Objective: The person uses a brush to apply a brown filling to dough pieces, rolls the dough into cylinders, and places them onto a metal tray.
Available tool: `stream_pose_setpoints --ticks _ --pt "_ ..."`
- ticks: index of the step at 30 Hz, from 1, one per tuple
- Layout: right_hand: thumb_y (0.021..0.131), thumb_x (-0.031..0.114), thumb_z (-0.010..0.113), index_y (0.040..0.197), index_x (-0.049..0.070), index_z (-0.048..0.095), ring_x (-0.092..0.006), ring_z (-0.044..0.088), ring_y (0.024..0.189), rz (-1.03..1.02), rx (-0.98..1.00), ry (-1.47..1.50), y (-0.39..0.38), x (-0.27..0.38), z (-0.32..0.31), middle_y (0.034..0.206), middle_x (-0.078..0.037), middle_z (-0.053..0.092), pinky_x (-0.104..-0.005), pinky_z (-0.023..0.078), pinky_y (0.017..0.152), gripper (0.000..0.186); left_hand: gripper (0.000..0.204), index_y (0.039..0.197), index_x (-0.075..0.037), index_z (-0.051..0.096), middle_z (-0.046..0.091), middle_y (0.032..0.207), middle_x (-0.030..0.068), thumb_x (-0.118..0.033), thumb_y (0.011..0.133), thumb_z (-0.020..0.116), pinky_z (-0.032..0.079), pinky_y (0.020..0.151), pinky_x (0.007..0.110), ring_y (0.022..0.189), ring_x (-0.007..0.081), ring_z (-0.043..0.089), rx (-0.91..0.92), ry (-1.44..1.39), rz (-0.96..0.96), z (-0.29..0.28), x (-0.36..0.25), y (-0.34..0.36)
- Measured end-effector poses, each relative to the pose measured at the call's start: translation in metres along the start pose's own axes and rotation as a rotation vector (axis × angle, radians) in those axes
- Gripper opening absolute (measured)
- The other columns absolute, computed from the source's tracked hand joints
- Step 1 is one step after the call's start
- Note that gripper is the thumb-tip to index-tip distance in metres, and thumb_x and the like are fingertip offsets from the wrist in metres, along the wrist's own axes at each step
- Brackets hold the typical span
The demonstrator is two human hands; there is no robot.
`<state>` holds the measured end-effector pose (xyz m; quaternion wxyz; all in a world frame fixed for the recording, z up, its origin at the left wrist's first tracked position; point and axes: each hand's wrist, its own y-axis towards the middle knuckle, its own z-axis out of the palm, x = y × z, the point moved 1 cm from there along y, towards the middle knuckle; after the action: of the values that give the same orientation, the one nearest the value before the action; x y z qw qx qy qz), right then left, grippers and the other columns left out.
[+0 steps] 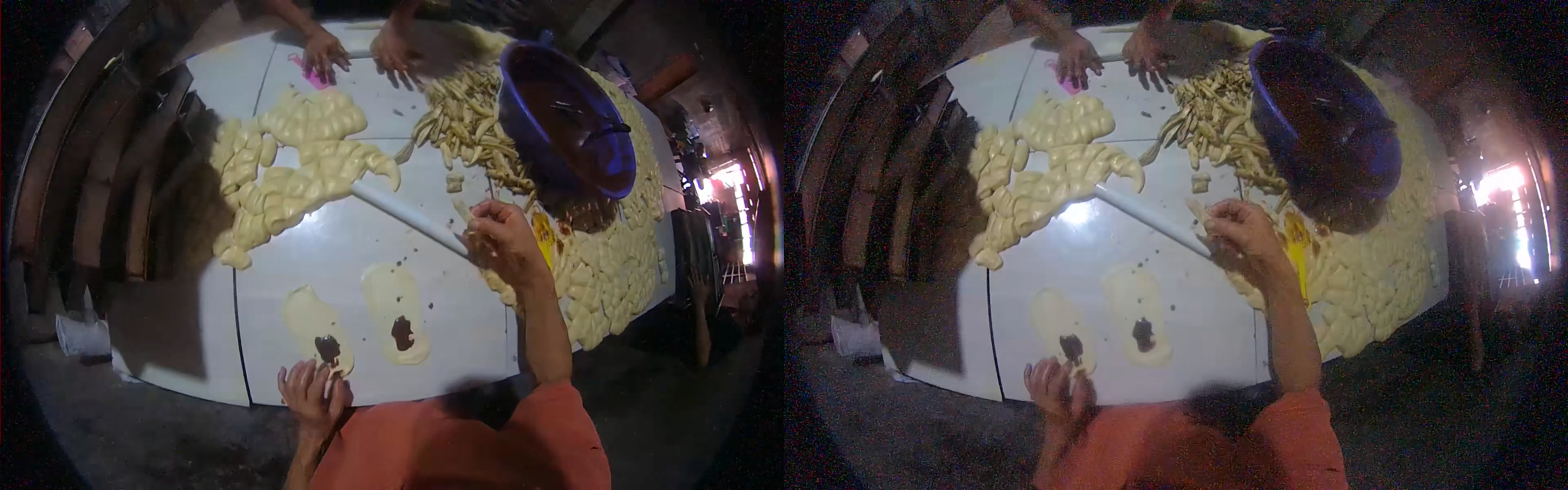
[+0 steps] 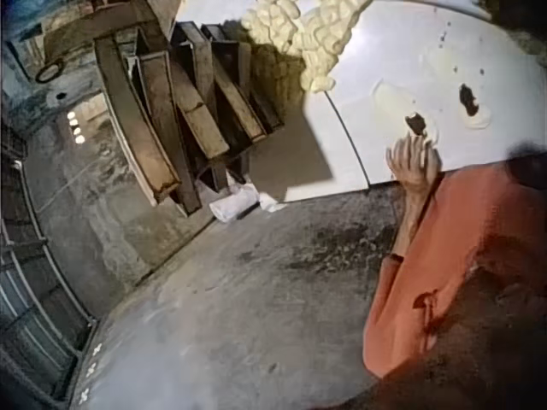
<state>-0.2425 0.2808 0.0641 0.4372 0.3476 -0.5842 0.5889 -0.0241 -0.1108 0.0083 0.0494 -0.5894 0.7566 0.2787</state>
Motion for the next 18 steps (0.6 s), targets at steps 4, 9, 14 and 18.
stream_pose_setpoints --ticks 4,9,14,18 --pt "0.087 0.013 0.076 0.097 0.005 0.071 -0.0065 0.056 0.064 0.058 0.109 -0.324 -0.044 0.014 0.033 0.08 0.002 0.064 -0.0231 0.044 0.056 0.014 0.035 0.113 -0.007 0.069 0.073 0.107 0.0085 -0.018 0.083 0.084 0.045 0.098 0.045 0.094 0.0248 0.067 -0.03 -0.315 0.045 -0.013 -0.038 0.075" --pt "0.091 0.009 0.073 0.102 0.001 0.069 -0.0187 0.068 0.087 -0.426 0.224 -0.594 -0.094 -0.001 0.073 0.098 -0.009 0.069 -0.0325 0.053 0.072 0.014 0.048 0.126 0.002 0.068 0.075 0.099 0.0116 -0.026 0.09 0.081 0.055 0.072 0.032 0.077 0.0187 0.069 0.212 -0.711 -0.199 0.031 -0.071 0.14" --pt "0.092 0.011 0.075 0.108 0.001 0.067 -0.0204 0.069 0.094 -0.581 0.26 -0.605 -0.112 -0.029 0.077 0.105 -0.009 0.069 -0.0344 0.056 0.08 0.021 0.037 0.112 -0.003 0.069 0.07 0.111 0.0198 -0.003 0.079 0.085 0.06 0.075 0.033 0.091 0.0231 0.073 0.514 -1.385 -0.837 0.048 -0.073 0.133" --pt "0.093 0.013 0.075 0.117 -0.001 0.068 -0.0189 0.07 0.095 -0.412 0.264 -0.402 -0.116 -0.04 0.067 0.108 -0.012 0.071 -0.0334 0.056 0.083 0.029 0.026 0.114 0.004 0.069 0.071 0.113 0.0135 0.001 0.089 0.074 0.057 0.087 0.031 0.097 0.0167 0.07 0.47 -1.096 -0.437 0.035 -0.082 0.131"
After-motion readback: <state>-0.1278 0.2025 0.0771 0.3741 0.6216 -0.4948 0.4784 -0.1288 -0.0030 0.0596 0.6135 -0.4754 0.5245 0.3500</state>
